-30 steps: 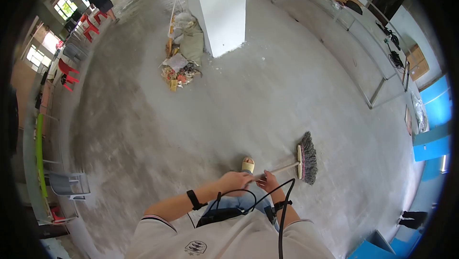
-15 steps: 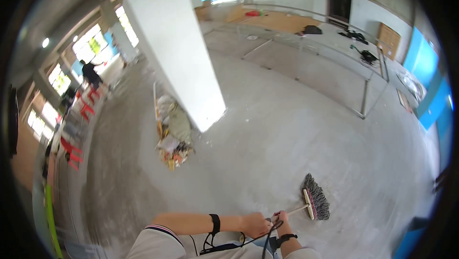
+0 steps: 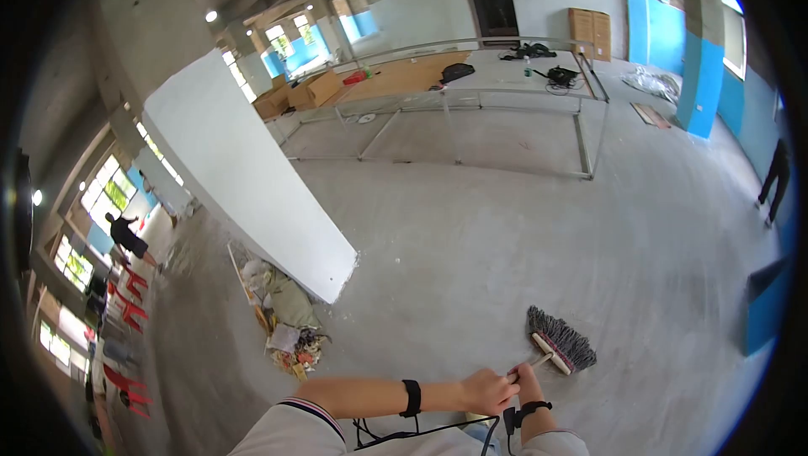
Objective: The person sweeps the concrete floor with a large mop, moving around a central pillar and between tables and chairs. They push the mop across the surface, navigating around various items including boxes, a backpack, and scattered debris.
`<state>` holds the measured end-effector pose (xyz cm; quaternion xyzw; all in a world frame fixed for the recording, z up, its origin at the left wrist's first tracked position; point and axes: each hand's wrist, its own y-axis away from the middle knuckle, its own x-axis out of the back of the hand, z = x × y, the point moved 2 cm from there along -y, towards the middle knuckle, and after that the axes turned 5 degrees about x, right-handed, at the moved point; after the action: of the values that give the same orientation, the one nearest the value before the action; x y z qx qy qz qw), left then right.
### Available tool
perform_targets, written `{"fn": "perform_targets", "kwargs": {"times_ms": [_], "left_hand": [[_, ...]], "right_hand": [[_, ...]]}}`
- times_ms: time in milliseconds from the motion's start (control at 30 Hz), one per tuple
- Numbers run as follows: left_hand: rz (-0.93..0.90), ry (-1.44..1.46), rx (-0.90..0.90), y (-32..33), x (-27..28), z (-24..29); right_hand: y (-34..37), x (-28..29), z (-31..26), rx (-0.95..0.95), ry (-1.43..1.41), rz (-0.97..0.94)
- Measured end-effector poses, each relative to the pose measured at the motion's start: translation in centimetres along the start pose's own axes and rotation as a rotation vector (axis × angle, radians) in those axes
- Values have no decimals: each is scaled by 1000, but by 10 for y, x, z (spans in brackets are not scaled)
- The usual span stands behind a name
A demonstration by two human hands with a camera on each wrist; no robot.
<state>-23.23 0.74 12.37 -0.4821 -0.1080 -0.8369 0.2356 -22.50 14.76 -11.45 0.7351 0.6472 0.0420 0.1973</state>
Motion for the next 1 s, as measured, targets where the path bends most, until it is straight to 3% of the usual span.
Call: {"fn": "perform_targets", "kwargs": {"times_ms": [100, 133, 167, 200, 300, 367, 400, 467, 567, 633, 700, 833, 967, 1000], "left_hand": [[57, 92, 55, 5, -5, 11], [38, 76, 57, 3, -4, 17], [21, 66, 60, 1, -6, 23], [82, 73, 64, -3, -4, 27], [26, 72, 65, -12, -7, 25], [28, 65, 57, -8, -5, 22], [25, 43, 76, -6, -7, 16], [67, 17, 91, -1, -12, 7], [-18, 43, 169, 4, -22, 9], [50, 97, 136, 5, -22, 22], [133, 144, 152, -1, -20, 32], [225, 126, 148, -19, -9, 33], [234, 87, 146, -30, 2, 25], [248, 75, 140, -31, 4, 25]], "right_hand": [[20, -13, -18, -342, -451, 129], [-1, 6, 20, -227, -246, 101], [-2, 12, 21, -229, -255, 118], [-3, 17, 15, -252, -236, 95], [-3, 12, 0, -306, -353, 116], [11, -6, -29, -268, -369, 166], [14, -9, -31, -161, -298, 163], [-8, 0, 15, -233, -378, 174], [-2, -1, 15, -309, -445, 163], [10, 3, 11, -316, -419, 151], [13, 21, 13, -62, -123, 52], [25, 14, -30, 126, -55, -3], [13, 9, -47, 86, 61, 48], [9, 9, -40, 23, -108, 86]]}}
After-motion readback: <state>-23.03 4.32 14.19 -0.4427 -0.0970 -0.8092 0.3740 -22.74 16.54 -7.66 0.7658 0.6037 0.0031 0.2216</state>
